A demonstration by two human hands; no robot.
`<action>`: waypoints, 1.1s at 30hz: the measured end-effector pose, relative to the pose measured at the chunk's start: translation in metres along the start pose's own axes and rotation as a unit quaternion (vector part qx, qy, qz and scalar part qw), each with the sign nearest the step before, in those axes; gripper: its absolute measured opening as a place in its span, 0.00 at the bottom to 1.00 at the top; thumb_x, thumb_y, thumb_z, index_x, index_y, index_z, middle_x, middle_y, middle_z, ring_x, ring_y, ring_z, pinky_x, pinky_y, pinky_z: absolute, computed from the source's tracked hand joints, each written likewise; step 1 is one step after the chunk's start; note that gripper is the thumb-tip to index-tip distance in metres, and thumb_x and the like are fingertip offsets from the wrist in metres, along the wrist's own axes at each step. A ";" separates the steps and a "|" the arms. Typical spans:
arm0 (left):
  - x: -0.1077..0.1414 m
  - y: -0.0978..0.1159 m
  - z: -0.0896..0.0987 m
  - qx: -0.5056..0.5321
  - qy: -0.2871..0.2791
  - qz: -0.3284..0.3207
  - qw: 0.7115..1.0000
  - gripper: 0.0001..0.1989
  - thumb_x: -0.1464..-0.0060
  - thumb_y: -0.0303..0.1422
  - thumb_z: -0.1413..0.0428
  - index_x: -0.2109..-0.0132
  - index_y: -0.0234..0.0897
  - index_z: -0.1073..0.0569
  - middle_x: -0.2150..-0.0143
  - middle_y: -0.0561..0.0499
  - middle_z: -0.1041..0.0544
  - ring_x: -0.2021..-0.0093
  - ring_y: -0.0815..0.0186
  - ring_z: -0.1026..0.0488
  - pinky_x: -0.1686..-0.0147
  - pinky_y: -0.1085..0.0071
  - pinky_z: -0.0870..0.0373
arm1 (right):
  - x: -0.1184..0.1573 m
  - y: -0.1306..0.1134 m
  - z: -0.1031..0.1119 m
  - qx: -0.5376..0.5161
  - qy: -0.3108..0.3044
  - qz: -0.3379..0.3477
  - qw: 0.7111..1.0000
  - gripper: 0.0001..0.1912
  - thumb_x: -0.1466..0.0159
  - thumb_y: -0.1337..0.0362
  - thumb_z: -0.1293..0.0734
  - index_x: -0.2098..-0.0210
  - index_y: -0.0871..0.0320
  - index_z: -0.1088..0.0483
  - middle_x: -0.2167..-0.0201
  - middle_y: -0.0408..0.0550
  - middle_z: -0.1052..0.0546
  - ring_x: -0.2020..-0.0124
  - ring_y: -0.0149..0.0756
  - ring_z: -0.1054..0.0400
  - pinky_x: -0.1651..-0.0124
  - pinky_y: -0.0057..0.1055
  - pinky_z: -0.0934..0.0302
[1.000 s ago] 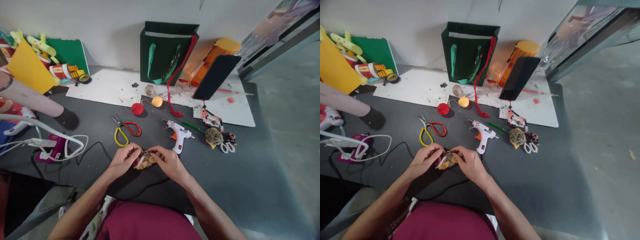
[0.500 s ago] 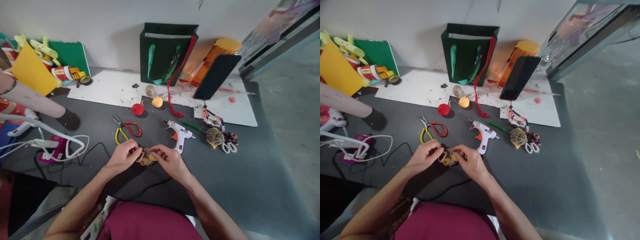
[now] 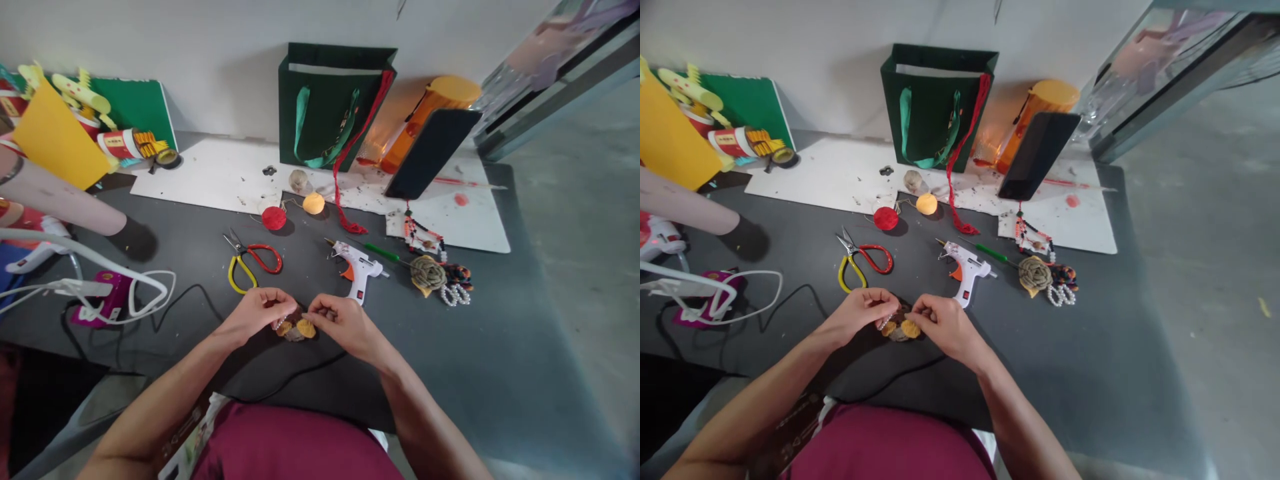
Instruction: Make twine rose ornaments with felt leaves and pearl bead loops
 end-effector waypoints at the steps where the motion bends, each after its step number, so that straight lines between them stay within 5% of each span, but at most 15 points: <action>1: 0.000 -0.001 -0.001 -0.006 -0.010 0.009 1.000 0.13 0.57 0.39 0.37 0.69 0.32 0.25 0.79 0.56 0.30 0.79 0.75 0.36 0.76 0.76 0.40 | 0.000 -0.001 0.000 -0.029 -0.022 -0.018 0.999 0.10 0.40 0.59 0.34 0.73 0.59 0.29 0.81 0.40 0.30 0.80 0.26 0.41 0.77 0.23 0.49; 5: 0.002 -0.004 -0.004 -0.049 -0.033 0.009 0.998 0.15 0.58 0.38 0.35 0.66 0.31 0.25 0.75 0.53 0.27 0.77 0.72 0.32 0.75 0.75 0.37 | -0.001 -0.006 -0.005 -0.152 -0.059 -0.033 0.986 0.16 0.43 0.53 0.31 0.75 0.60 0.31 0.81 0.40 0.32 0.81 0.24 0.44 0.79 0.23 0.50; 9: 0.004 -0.004 -0.005 -0.061 -0.045 -0.010 0.997 0.14 0.53 0.40 0.38 0.69 0.31 0.25 0.77 0.53 0.27 0.77 0.72 0.32 0.75 0.75 0.37 | -0.002 -0.009 -0.008 -0.214 -0.006 0.000 0.977 0.15 0.41 0.53 0.33 0.69 0.60 0.30 0.77 0.42 0.28 0.84 0.21 0.47 0.82 0.22 0.51; 12: 0.004 -0.005 -0.003 -0.045 -0.052 -0.021 0.997 0.11 0.50 0.37 0.40 0.68 0.31 0.25 0.76 0.53 0.27 0.76 0.72 0.31 0.73 0.74 0.35 | -0.003 -0.007 -0.009 -0.170 0.019 0.045 0.984 0.16 0.36 0.61 0.40 0.50 0.57 0.32 0.59 0.49 0.23 0.83 0.21 0.44 0.79 0.22 0.45; 15: 0.003 -0.007 -0.001 -0.025 -0.061 -0.032 0.997 0.10 0.49 0.36 0.41 0.69 0.32 0.27 0.75 0.53 0.27 0.75 0.72 0.31 0.72 0.74 0.34 | -0.004 -0.002 -0.013 -0.061 0.014 0.075 0.995 0.24 0.40 0.69 0.40 0.44 0.56 0.34 0.61 0.47 0.22 0.81 0.23 0.40 0.74 0.24 0.39; 23: 0.000 -0.011 -0.001 0.011 -0.035 -0.027 0.999 0.12 0.51 0.38 0.39 0.69 0.33 0.29 0.74 0.53 0.27 0.75 0.72 0.31 0.71 0.73 0.33 | -0.007 0.000 -0.012 0.015 0.079 0.080 0.994 0.07 0.42 0.71 0.36 0.69 0.58 0.25 0.72 0.45 0.24 0.74 0.29 0.33 0.70 0.25 0.38; 33: -0.001 -0.007 -0.001 0.049 -0.004 0.008 0.999 0.11 0.59 0.34 0.36 0.69 0.32 0.27 0.76 0.53 0.26 0.76 0.72 0.31 0.72 0.73 0.34 | -0.001 -0.011 -0.002 0.017 0.032 0.120 0.992 0.05 0.40 0.70 0.35 0.71 0.58 0.27 0.73 0.44 0.29 0.75 0.28 0.37 0.74 0.25 0.43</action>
Point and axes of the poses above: each hand's wrist, its own x-axis away from the middle knuckle, its own z-axis out of the back of the hand, y = z × x, the point moved 2 cm from there along -x, towards the middle knuckle
